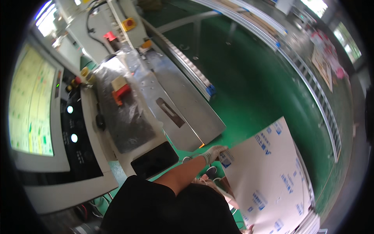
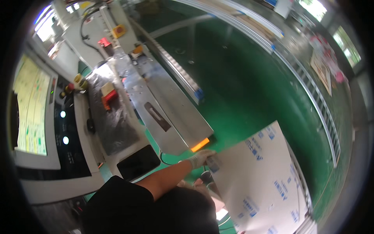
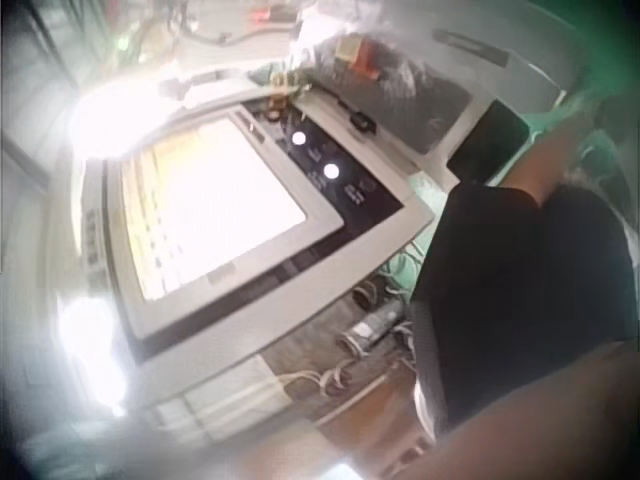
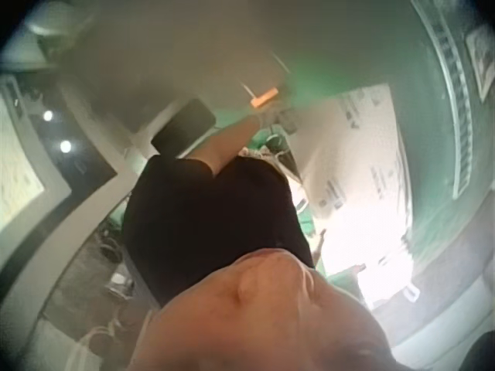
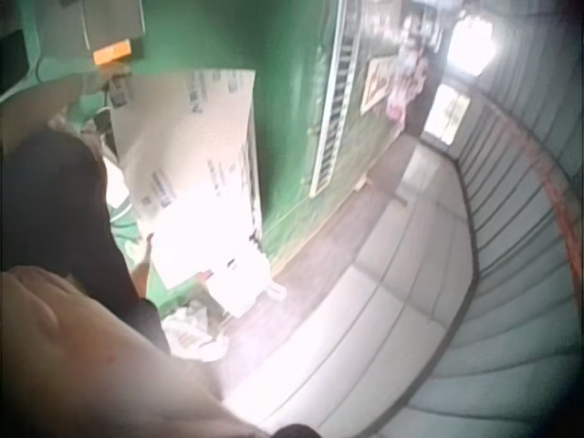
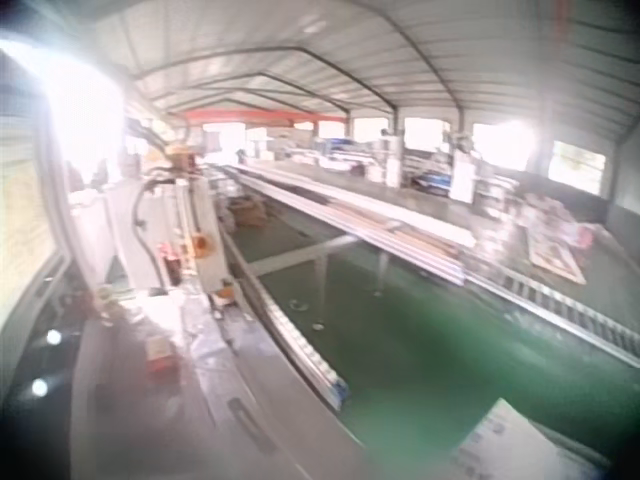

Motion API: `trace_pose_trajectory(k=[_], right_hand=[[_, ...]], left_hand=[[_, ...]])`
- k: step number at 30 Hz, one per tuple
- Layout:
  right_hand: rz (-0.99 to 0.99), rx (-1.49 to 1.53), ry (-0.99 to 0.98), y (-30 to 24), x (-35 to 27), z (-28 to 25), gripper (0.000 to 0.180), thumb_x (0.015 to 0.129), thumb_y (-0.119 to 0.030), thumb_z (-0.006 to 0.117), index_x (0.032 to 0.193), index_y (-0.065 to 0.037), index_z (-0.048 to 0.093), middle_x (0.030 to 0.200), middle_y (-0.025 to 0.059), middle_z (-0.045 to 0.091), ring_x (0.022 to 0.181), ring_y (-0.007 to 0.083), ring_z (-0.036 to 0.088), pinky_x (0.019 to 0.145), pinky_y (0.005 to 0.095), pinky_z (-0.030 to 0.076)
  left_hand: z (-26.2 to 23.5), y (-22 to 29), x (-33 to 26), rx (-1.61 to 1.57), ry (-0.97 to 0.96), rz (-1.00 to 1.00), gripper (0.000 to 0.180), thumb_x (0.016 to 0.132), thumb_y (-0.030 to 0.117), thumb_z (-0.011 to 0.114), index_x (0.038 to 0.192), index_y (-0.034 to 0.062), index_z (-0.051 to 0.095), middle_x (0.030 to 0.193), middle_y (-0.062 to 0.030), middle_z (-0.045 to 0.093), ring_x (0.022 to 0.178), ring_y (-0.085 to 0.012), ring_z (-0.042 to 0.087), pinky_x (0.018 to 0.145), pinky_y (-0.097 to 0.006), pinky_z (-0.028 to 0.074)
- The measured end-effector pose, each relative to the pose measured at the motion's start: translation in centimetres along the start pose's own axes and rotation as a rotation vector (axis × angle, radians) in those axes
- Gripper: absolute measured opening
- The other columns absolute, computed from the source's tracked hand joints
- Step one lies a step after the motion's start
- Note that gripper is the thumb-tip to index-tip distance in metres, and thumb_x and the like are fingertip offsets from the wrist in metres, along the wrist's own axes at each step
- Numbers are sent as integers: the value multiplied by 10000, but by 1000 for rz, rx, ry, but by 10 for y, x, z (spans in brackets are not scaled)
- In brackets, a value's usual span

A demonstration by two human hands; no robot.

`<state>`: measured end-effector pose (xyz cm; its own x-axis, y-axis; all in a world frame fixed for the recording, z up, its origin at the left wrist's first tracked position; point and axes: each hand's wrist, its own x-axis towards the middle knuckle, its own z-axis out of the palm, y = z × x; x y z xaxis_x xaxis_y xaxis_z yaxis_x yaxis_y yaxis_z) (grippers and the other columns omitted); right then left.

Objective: The person feeds wooden boards into an edge-banding machine, adjusts internal components using a small tool, and interacts with a touch-screen control panel.

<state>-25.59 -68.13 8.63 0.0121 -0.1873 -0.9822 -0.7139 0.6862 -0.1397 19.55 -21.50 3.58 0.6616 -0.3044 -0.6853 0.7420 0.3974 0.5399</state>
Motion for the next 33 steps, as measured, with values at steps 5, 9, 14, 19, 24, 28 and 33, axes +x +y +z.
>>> trace_pose_trajectory(k=[5, 9, 14, 19, 24, 28, 33], right_hand=[[-307, -151, 77, -86, 36, 60, 1000, 912, -609, 677, 1607, -53, 221, 1625, 134, 356, 1406, 371, 492, 1137, 657, 376], [-571, -177, 66, -149, 54, 117, 947, 931, -573, 654, 1604, -55, 238, 1626, 130, 362, 1410, 360, 491, 1142, 630, 381], [-756, -220, 103, -206, 64, 145, 881, 954, -529, 626, 1601, -56, 259, 1626, 124, 369, 1414, 347, 490, 1149, 596, 386], [-889, -255, 204, -249, 85, 134, 817, 978, -484, 598, 1598, -58, 281, 1627, 118, 377, 1419, 333, 488, 1155, 561, 392], [-1023, -343, 365, -287, 115, 103, 754, 1001, -440, 570, 1595, -60, 302, 1628, 112, 384, 1424, 319, 487, 1161, 527, 398], [-1183, -460, 526, -336, 152, 60, 705, 1020, -404, 547, 1593, -62, 319, 1628, 108, 390, 1427, 308, 485, 1166, 500, 402], [-1298, -605, 654, -415, 201, 4, 647, 1043, -360, 519, 1590, -64, 341, 1629, 102, 398, 1432, 294, 484, 1172, 466, 408]], left_hand=[[-5, 5, -7, 789, -144, 131, 588, 950, 630, 652, 1169, 86, 697, 930, -61, 673, 833, -154, 675, 632, -307, 576], [-13, -8, 9, 923, -131, 247, 648, 936, 683, 633, 1143, 71, 687, 933, -66, 644, 807, -151, 660, 624, -297, 575], [-40, -23, 37, 1105, -154, 367, 619, 943, 660, 640, 1137, 73, 675, 907, -60, 615, 773, -158, 638, 641, -313, 577], [-36, -38, 26, 580, -90, 32, 501, 974, 625, 625, 1013, 126, 660, 784, 8, 560, 674, -104, 589, 575, -304, 549], [9, -54, -9, 46, 99, 32, 462, 978, 545, 667, 1236, 162, 688, 1169, -27, 735, 1047, -169, 700, 942, -376, 562], [36, -59, -40, -88, -69, -240, 561, 976, 525, 678, 1381, 141, 619, 1382, -91, 644, 1278, -256, 600, 1092, -428, 469], [60, -82, -59, 297, -137, -618, 820, 961, 521, 690, 1584, 86, 382, 1554, -173, 474, 1431, -362, 450, 1188, -486, 367]])
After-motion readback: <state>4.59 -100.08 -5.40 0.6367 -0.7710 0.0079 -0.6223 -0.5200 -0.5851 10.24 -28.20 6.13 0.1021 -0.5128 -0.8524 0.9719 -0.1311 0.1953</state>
